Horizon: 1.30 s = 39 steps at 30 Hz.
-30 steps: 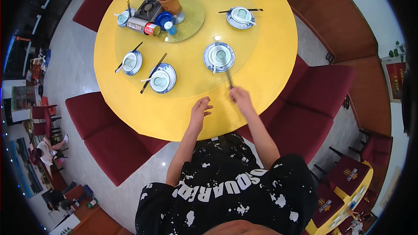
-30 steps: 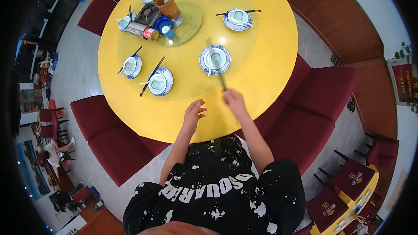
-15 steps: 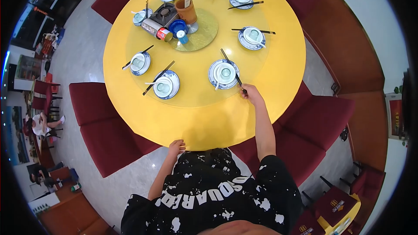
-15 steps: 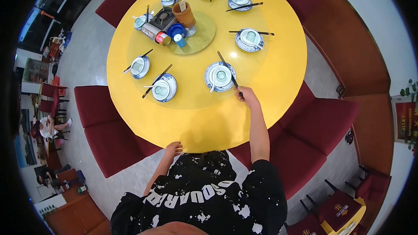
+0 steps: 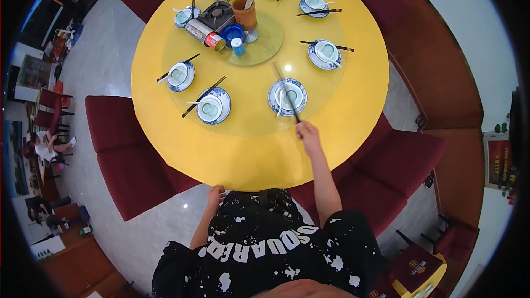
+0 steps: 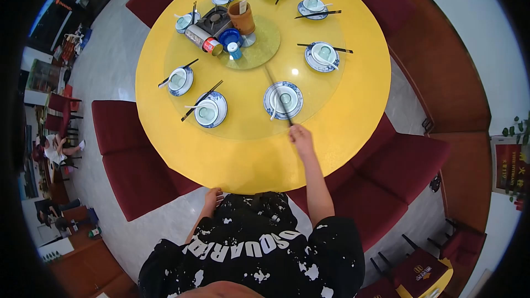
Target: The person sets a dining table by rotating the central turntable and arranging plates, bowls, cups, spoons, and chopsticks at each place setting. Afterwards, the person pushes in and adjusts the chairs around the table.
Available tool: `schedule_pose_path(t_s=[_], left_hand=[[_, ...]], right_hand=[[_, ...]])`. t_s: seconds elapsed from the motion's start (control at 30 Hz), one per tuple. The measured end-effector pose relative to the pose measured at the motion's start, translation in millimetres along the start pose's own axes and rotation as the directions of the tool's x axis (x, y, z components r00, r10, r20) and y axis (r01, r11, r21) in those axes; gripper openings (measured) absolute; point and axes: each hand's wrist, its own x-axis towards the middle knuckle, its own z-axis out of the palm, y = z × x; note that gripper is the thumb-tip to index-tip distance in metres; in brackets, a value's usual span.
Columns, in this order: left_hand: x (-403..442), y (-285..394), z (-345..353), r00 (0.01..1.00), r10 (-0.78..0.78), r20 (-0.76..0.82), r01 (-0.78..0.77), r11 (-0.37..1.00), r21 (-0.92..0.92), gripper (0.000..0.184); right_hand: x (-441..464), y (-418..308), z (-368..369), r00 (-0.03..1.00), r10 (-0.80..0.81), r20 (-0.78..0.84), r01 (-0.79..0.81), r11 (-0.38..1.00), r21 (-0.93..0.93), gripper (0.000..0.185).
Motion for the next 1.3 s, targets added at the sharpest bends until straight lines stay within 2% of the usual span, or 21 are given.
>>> schedule_pose_path(t_s=[0.1, 0.17, 0.27, 0.37, 0.5, 0.73, 0.83, 0.93, 1.03, 1.13, 1.23, 1.3], left_hand=[[-10.8, 5.1, -2.0, 0.998, 0.061, -0.006, -0.061, 0.998, 0.016, 0.028], [-2.7, 1.4, -9.3, 0.995, 0.093, 0.024, -0.094, 0.993, 0.066, 0.029], [4.1, -4.7, -17.5, 0.992, 0.121, 0.046, -0.127, 0.980, 0.152, 0.029], [9.3, -13.4, -22.2, 0.992, 0.103, 0.076, -0.114, 0.982, 0.151, 0.032], [7.3, -19.4, -19.0, 0.991, 0.116, 0.072, -0.121, 0.989, 0.081, 0.031], [1.5, -9.4, -13.1, 0.992, 0.113, 0.065, -0.117, 0.990, 0.073, 0.031], [0.4, -4.5, -13.9, 0.988, 0.136, 0.080, -0.139, 0.989, 0.040, 0.032], [0.6, -2.5, -14.8, 0.990, 0.121, 0.076, -0.127, 0.988, 0.087, 0.028], [4.7, -8.1, -17.7, 0.988, 0.129, 0.087, -0.137, 0.987, 0.085, 0.027], [10.9, -13.5, -20.9, 0.987, 0.131, 0.096, -0.139, 0.987, 0.076, 0.027], [12.5, -16.3, -22.7, 0.984, 0.127, 0.124, -0.137, 0.988, 0.069, 0.027], [11.5, -13.8, -23.9, 0.985, 0.146, 0.089, -0.158, 0.975, 0.156, 0.028]], right_hand=[[-4.6, 39.3, 28.0, 0.985, 0.119, 0.121, -0.124, 0.992, 0.032, 0.025], [2.3, 55.4, 33.6, 0.975, 0.171, 0.139, -0.174, 0.985, 0.008, 0.025], [7.6, 64.1, 43.7, 0.969, 0.230, 0.096, -0.238, 0.967, 0.087, 0.024], [17.1, 71.7, 41.3, 0.966, 0.249, 0.068, -0.258, 0.929, 0.266, 0.022], [21.4, 66.6, 37.1, 0.956, 0.286, 0.072, -0.291, 0.880, 0.376, 0.021], [32.5, 71.2, 44.8, 0.962, 0.258, -0.086, -0.200, 0.884, 0.423, 0.016], [34.7, 73.4, 47.6, 0.961, 0.237, -0.141, -0.179, 0.925, 0.334, 0.019], [28.3, 67.1, 54.3, 0.957, 0.190, -0.219, -0.131, 0.957, 0.258, 0.022], [24.1, 71.1, 59.2, 0.957, 0.078, -0.281, -0.024, 0.981, 0.191, 0.026], [29.5, 83.0, 58.1, 0.939, -0.015, -0.345, 0.026, 0.999, 0.026, 0.029], [29.2, 93.2, 56.2, 0.913, -0.072, -0.401, 0.053, 0.997, -0.058, 0.032], [27.7, 100.0, 49.8, 0.875, -0.140, -0.464, 0.051, 0.979, -0.198, 0.033]])
